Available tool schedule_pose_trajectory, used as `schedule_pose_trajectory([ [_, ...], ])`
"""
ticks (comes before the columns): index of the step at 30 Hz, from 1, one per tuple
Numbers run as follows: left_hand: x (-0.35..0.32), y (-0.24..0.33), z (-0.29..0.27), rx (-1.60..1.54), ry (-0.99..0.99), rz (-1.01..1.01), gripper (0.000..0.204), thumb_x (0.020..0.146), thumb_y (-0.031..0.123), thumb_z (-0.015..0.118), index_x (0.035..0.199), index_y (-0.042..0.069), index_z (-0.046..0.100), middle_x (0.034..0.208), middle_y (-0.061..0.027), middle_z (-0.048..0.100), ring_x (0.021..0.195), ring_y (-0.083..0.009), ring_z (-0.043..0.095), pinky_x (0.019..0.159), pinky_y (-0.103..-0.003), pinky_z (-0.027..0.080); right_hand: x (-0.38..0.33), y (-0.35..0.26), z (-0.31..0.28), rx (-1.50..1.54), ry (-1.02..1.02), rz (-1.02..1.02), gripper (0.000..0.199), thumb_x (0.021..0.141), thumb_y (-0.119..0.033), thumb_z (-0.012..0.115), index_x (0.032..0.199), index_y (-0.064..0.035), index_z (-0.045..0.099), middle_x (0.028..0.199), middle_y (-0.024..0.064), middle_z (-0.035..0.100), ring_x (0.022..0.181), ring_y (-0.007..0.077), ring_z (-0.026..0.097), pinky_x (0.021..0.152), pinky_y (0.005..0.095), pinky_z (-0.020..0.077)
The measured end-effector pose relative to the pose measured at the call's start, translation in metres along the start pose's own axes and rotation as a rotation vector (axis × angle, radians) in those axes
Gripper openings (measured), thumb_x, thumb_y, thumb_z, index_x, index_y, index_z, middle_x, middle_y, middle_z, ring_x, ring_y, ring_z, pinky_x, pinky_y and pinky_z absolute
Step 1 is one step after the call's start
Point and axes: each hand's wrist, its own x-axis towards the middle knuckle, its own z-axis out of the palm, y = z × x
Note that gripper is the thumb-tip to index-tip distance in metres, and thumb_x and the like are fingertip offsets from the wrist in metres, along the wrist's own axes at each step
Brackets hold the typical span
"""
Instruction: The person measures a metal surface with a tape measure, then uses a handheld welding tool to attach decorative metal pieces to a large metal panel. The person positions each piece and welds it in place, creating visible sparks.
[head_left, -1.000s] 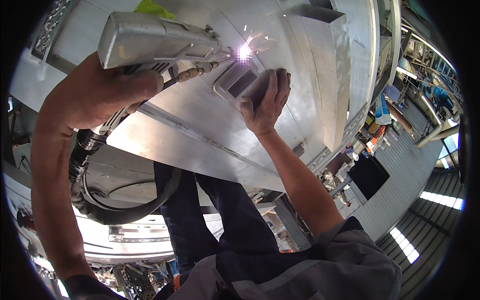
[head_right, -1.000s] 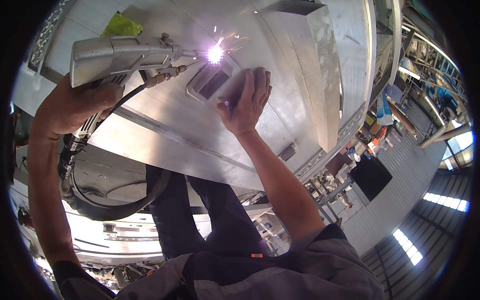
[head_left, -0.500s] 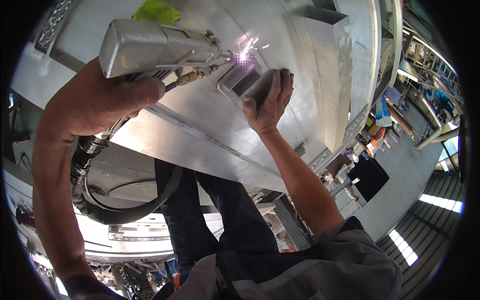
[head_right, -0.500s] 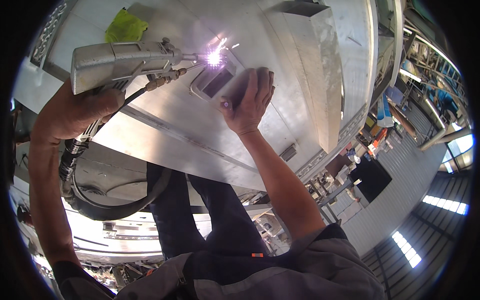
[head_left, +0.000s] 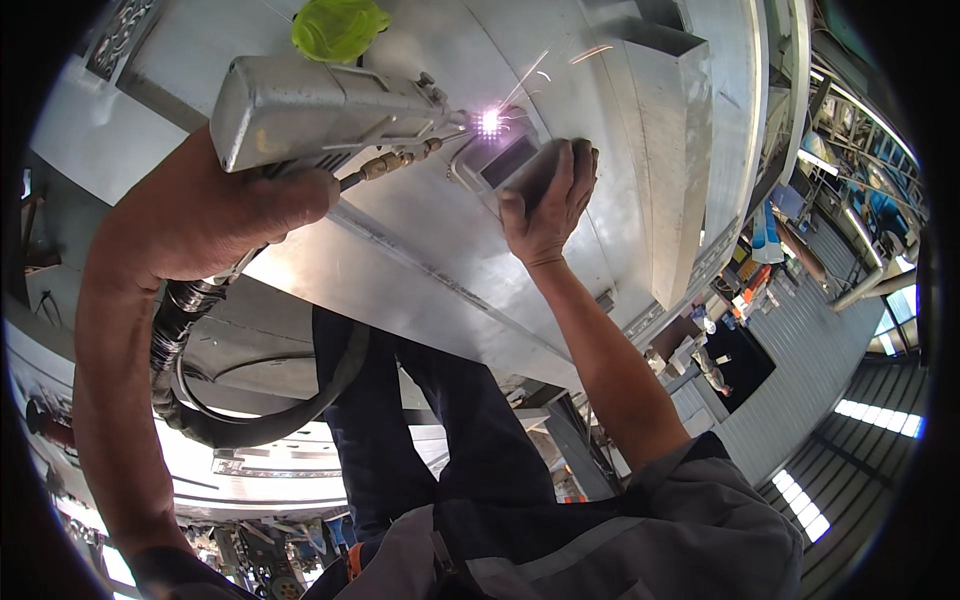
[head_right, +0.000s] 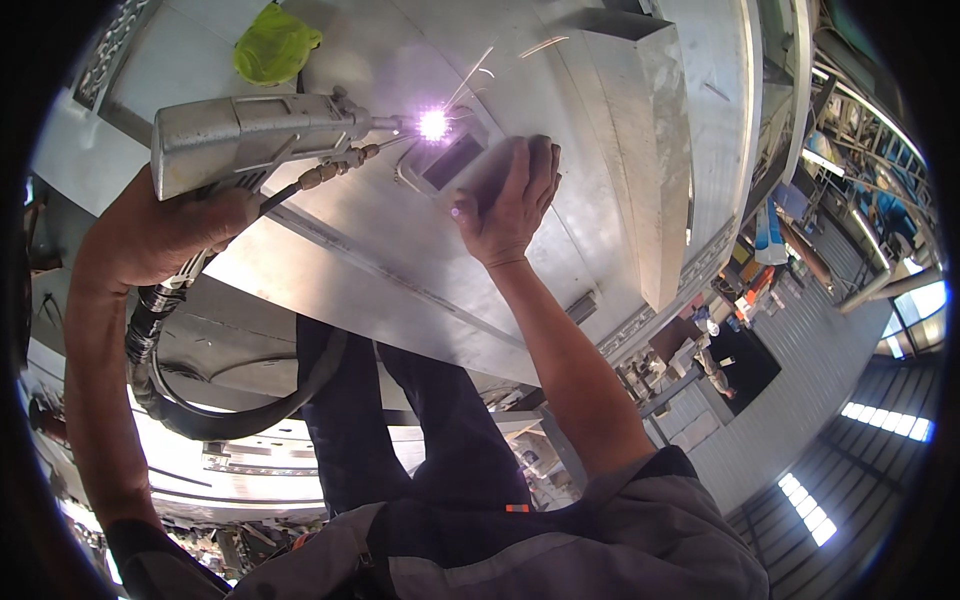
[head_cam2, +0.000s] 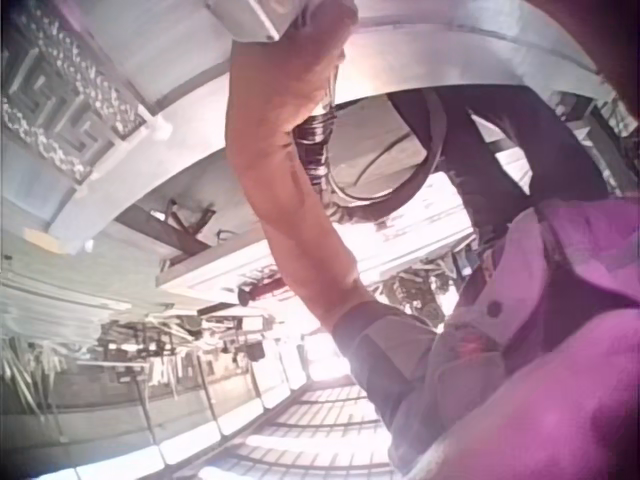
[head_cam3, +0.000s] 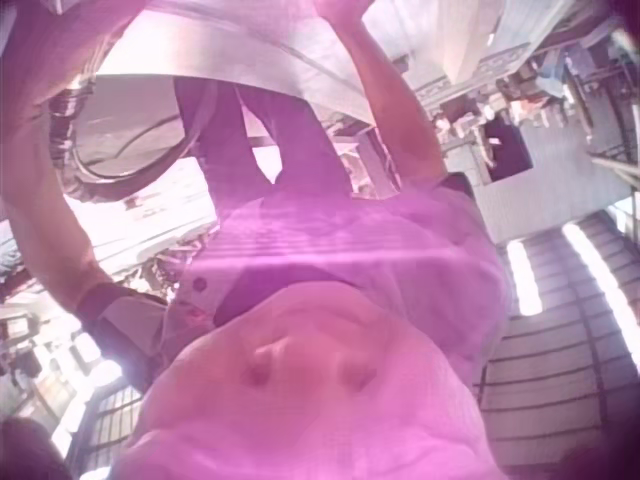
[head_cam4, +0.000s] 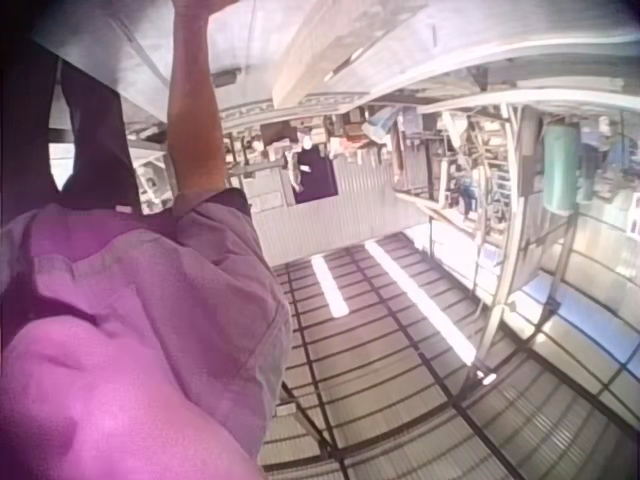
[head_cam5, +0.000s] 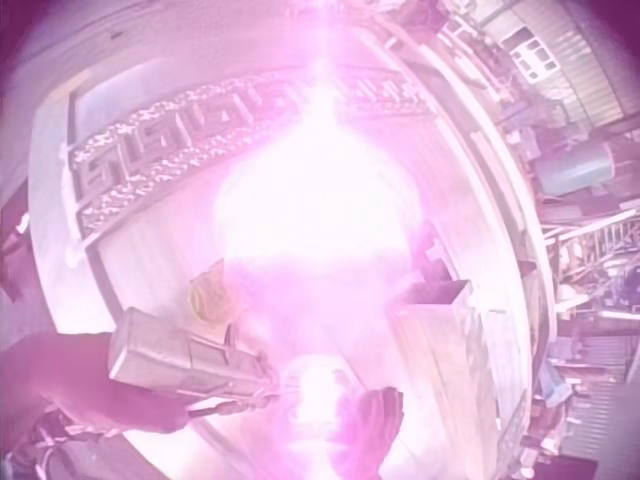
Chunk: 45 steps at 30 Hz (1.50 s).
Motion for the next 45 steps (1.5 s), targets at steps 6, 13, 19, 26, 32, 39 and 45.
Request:
schedule_pose_trajectory([
  [6,-0.006,-0.010,0.001,0.073,0.057,0.027,0.061,0.091,0.039,0.081,0.131,0.000,0.059,0.077,0.0019,0.057,0.068,-0.0076,0.051,0.058,-0.027,0.043,0.001,0.000,0.000,0.001,0.010,0.003,0.100,0.089,-0.073,0.053,0.157,-0.0024,0.031,0.158,0.0294,0.029,0.148,0.0550,0.025,0.119,0.0652,0.0221],
  [13,-0.016,-0.013,0.007,0.061,0.097,0.011,0.046,0.093,0.031,0.078,0.121,-0.001,0.062,0.074,0.0024,0.053,0.065,-0.0082,0.047,0.057,-0.028,0.040,0.002,-0.001,0.000,-0.003,0.020,-0.013,0.098,0.090,-0.072,0.051,0.156,-0.0021,0.031,0.157,0.0305,0.030,0.146,0.0561,0.027,0.117,0.0660,0.0243],
  [19,-0.023,-0.013,0.011,0.103,0.131,-0.008,0.033,0.094,0.025,0.074,0.109,-0.001,0.063,0.073,0.0014,0.054,0.065,-0.0092,0.048,0.056,-0.028,0.040,0.002,-0.001,0.001,-0.005,0.028,-0.018,0.100,0.091,-0.076,0.049,0.156,-0.0025,0.031,0.157,0.0298,0.030,0.145,0.0557,0.028,0.117,0.0654,0.0252],
  [26,-0.031,-0.010,0.014,0.115,0.149,-0.065,0.031,0.095,0.021,0.074,0.112,-0.002,0.063,0.074,0.0006,0.057,0.065,-0.0096,0.050,0.057,-0.029,0.042,0.003,-0.003,0.001,-0.001,0.033,-0.016,0.100,0.091,-0.076,0.049,0.156,-0.0025,0.032,0.156,0.0294,0.031,0.145,0.0554,0.028,0.117,0.0648,0.0258],
  [32,-0.036,-0.017,0.012,0.135,0.172,-0.120,0.041,0.093,0.034,0.077,0.114,0.000,0.068,0.077,-0.0012,0.063,0.068,-0.0106,0.053,0.061,-0.030,0.047,0.004,-0.003,0.000,0.003,0.038,-0.018,0.100,0.091,-0.077,0.048,0.155,-0.0018,0.033,0.155,0.0293,0.032,0.144,0.0553,0.029,0.117,0.0646,0.0260],
  [39,-0.043,-0.020,0.010,0.147,0.150,-0.129,0.042,0.093,0.033,0.077,0.115,-0.001,0.067,0.079,-0.0018,0.065,0.070,-0.0104,0.057,0.061,-0.030,0.047,0.004,-0.003,0.002,0.000,0.039,-0.016,0.101,0.091,-0.079,0.047,0.155,-0.0020,0.033,0.155,0.0291,0.032,0.144,0.0551,0.029,0.117,0.0646,0.0261],
  [45,-0.055,-0.012,0.010,0.127,0.167,-0.200,0.037,0.090,0.022,0.079,0.116,-0.001,0.067,0.081,-0.0028,0.066,0.068,-0.0113,0.058,0.061,-0.030,0.048,0.002,-0.003,0.000,0.011,0.008,0.006,0.102,0.090,-0.078,0.049,0.156,-0.0023,0.031,0.157,0.0290,0.030,0.146,0.0552,0.026,0.118,0.0648,0.0242],
])
